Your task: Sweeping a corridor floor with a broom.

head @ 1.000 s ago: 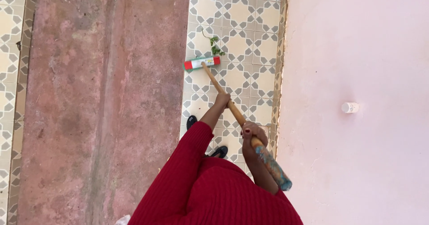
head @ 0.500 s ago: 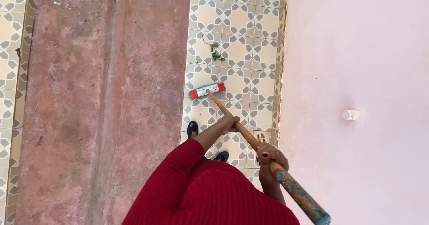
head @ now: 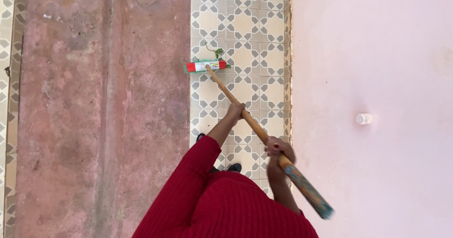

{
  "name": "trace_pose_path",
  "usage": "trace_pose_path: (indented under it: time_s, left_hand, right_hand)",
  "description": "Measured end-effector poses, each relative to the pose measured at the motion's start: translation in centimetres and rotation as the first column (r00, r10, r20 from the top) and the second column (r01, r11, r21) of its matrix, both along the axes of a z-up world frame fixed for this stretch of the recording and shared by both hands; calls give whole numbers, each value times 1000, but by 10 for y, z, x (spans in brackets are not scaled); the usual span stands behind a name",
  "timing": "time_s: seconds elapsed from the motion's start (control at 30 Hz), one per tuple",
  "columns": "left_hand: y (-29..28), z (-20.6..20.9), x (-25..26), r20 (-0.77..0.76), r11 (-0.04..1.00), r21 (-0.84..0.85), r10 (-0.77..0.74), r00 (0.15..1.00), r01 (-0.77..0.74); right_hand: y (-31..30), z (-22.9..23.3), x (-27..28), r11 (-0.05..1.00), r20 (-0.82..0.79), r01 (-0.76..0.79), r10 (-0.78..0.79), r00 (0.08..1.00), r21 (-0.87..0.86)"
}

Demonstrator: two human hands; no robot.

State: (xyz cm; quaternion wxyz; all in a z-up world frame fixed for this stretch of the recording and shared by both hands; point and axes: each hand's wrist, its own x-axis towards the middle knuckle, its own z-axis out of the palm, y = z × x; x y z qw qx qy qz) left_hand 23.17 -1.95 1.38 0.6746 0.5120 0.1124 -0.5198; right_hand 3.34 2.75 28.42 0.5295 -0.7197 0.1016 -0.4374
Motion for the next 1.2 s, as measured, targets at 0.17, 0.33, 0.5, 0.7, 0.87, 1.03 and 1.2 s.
trace_pose_path:
  time_s: [0.17, 0.33, 0.5, 0.7, 0.87, 1.03, 1.2]
  left_hand:
    - [2, 6, -39, -99, 993, -96, -73, 992, 64]
    - [0, -7, -61, -147, 995, -69, -83, 986, 74]
    - [-21, -15, -45, -177, 999, -30, 26, 984, -32]
    - [-74, -46, 15, -95, 980, -73, 180, 979, -188]
    - [-121, 18, 6, -90, 969, -77, 228, 969, -235]
    - [-156, 51, -40, -128, 953, -126, 259, 957, -275]
    - [-158, 32, -91, -290, 920, -123, 325, 900, -372]
  right_hand:
    - [-6, 46, -23, 995, -9, -18, 19, 1000, 101]
    - [-10, 42, -10, 991, -23, -83, 86, 996, 106]
    - [-34, 44, 17, 988, -2, -149, 149, 989, 28]
    - [-88, 17, 41, 966, -145, -259, 258, 955, 8]
    - [-187, 7, 13, 966, -21, -218, 223, 975, 135]
    - [-235, 101, 15, 932, -27, -347, 352, 936, 101]
    - [-253, 113, 25, 837, -55, -543, 547, 835, 73]
